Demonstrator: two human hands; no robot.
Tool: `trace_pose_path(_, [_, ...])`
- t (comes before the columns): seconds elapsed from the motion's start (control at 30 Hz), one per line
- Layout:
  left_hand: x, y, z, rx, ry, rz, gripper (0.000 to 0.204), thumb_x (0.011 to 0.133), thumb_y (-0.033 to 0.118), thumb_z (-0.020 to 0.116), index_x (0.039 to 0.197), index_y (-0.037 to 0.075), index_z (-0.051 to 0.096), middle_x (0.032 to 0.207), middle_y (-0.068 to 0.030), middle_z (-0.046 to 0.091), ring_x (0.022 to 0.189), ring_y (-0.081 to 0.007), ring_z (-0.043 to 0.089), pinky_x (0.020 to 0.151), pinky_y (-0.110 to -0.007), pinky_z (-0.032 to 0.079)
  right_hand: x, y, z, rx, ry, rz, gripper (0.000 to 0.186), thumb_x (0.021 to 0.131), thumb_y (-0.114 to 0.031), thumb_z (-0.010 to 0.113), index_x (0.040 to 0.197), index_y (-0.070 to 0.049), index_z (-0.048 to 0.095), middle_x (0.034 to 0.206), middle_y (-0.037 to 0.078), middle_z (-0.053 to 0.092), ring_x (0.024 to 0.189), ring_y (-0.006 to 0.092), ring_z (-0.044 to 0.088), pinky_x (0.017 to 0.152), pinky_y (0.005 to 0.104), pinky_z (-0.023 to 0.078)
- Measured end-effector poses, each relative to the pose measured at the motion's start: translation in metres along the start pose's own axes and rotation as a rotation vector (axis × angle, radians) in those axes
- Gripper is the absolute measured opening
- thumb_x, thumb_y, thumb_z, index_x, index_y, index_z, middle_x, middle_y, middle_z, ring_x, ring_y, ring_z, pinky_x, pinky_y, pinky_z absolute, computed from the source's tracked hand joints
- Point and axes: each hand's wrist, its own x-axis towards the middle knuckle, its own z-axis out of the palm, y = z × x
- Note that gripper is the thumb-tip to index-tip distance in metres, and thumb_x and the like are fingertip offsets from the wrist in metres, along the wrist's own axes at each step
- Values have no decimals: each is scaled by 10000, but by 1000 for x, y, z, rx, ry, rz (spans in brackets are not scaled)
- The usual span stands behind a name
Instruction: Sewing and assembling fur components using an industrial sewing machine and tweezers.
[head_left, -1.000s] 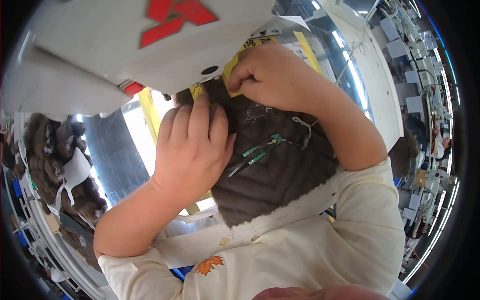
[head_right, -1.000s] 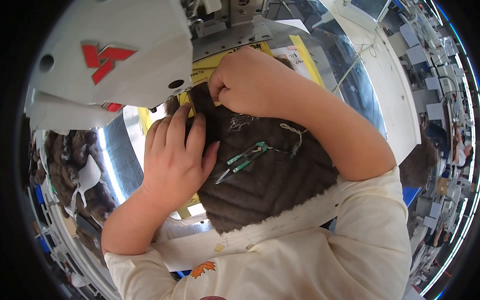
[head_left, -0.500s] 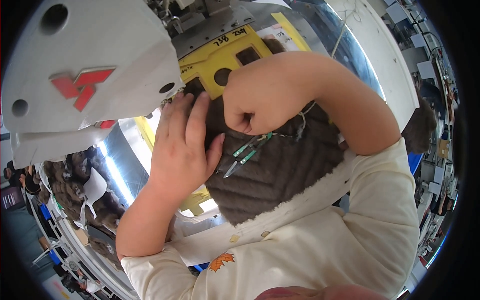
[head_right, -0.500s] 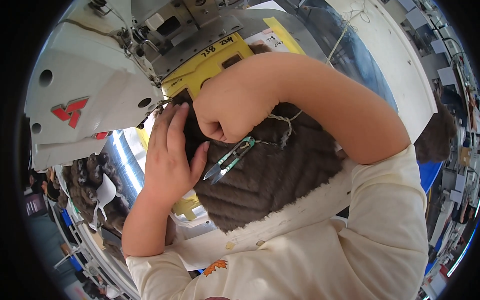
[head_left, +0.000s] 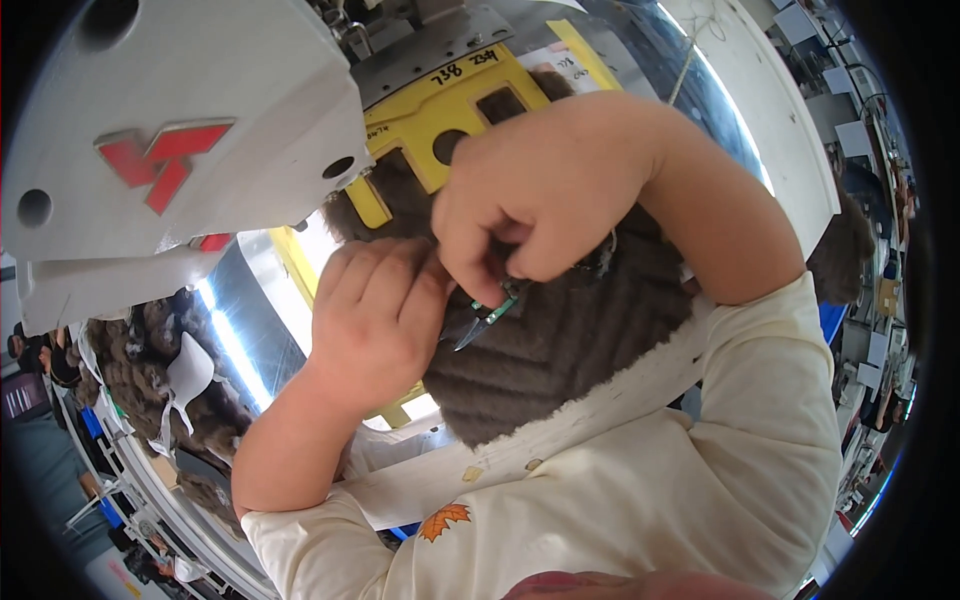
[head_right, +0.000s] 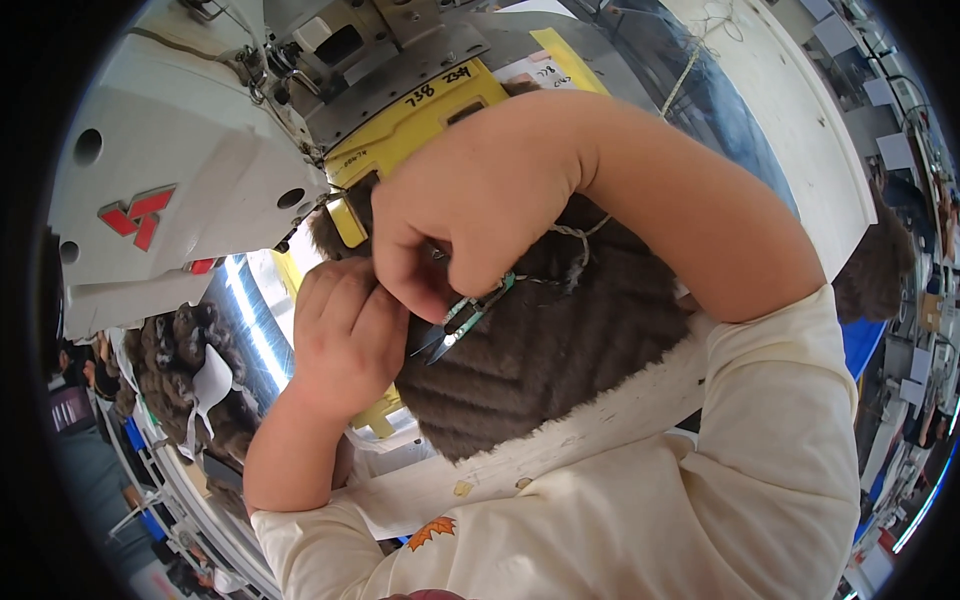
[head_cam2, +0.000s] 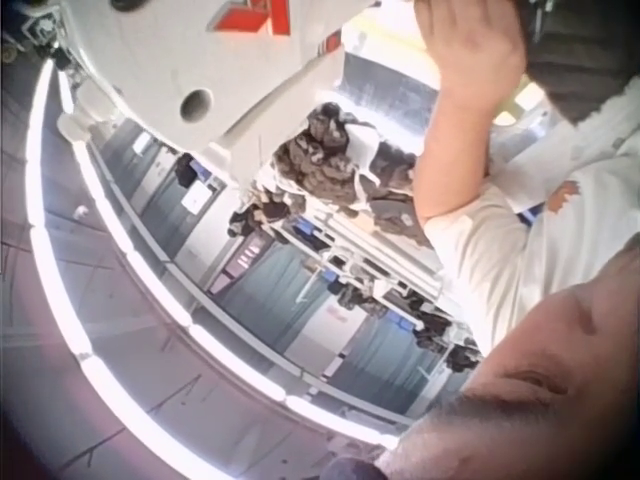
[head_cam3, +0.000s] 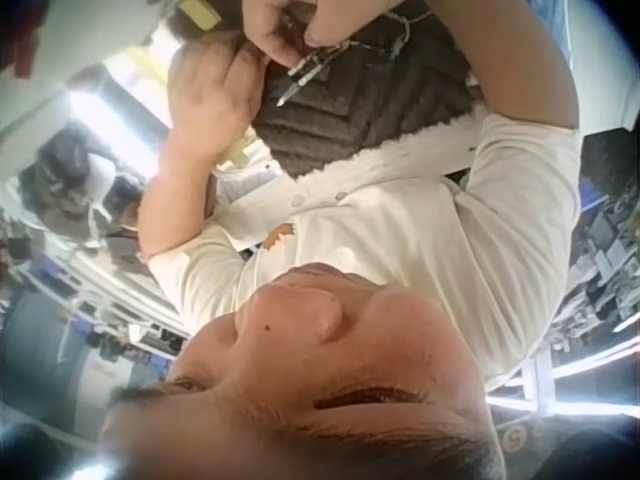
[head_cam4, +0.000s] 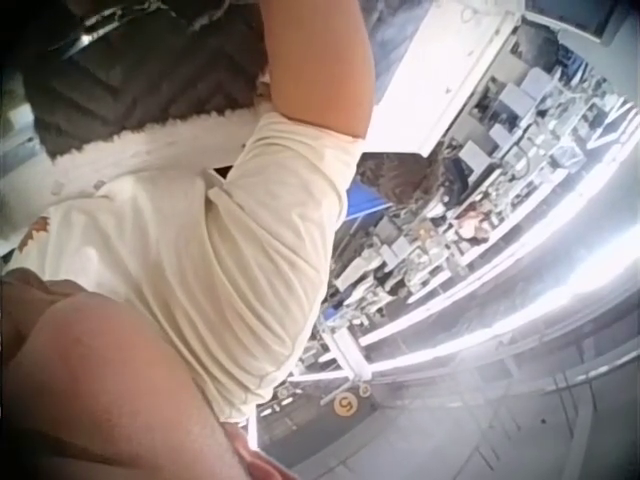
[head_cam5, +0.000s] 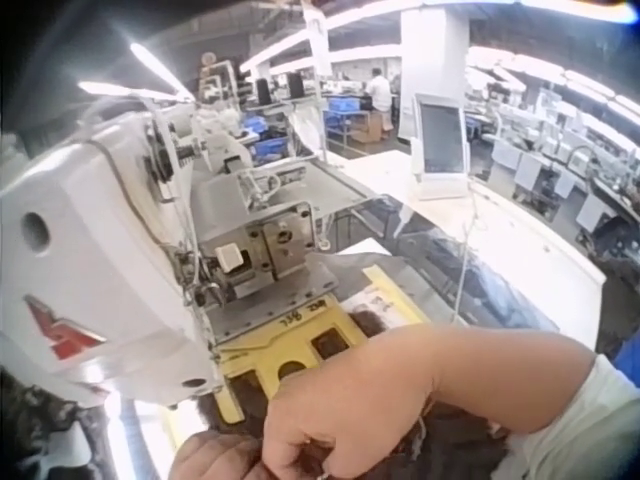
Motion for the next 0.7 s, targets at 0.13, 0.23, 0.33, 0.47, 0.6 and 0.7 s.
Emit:
trace_pose_path(0.13, [-3,4,3,-25,48,95,278,771,143,740,997,-18,722,928,-135,657,825,-283,648,725,-390,528,6,-2,5,3,268,53,178,757,-34,659,920,-48,727,871,58,669,633,190,587,583,345,445])
trace_pose_path(0.23, [-2,7,1,-42,52,127,272,768,147,754,980,-21,719,895,-130,661,797,-267,644,690,-373,529,10,-2,9,-51,234,32,167,765,-53,668,923,-45,721,837,67,676,660,209,619,599,359,457])
trace_pose_path(0.33, [-3,9,0,-73,57,179,252,763,125,765,967,-16,719,909,-130,677,799,-259,652,680,-373,536,8,-5,8,-152,240,76,162,773,-76,684,929,-47,721,791,77,677,699,240,650,624,379,477])
trace_pose_path(0.47, [-4,12,-1,-131,98,268,257,741,114,799,950,-11,717,907,-127,678,788,-265,664,666,-380,550,5,-1,8,-155,152,74,129,780,-101,700,895,-51,731,770,80,685,727,261,667,639,384,491])
trace_pose_path(0.6, [-5,16,-6,-120,152,280,169,799,128,793,913,30,717,880,-95,672,776,-230,659,671,-344,553,6,-11,9,-276,137,45,75,784,-124,721,815,-61,745,797,64,701,860,307,681,744,415,511])
trace_pose_path(0.7, [-6,18,-7,-83,223,296,141,813,126,790,901,38,725,877,-78,667,774,-214,650,664,-330,549,3,-18,15,-372,160,-31,77,786,-134,735,796,-59,748,807,56,706,985,345,673,829,436,518])
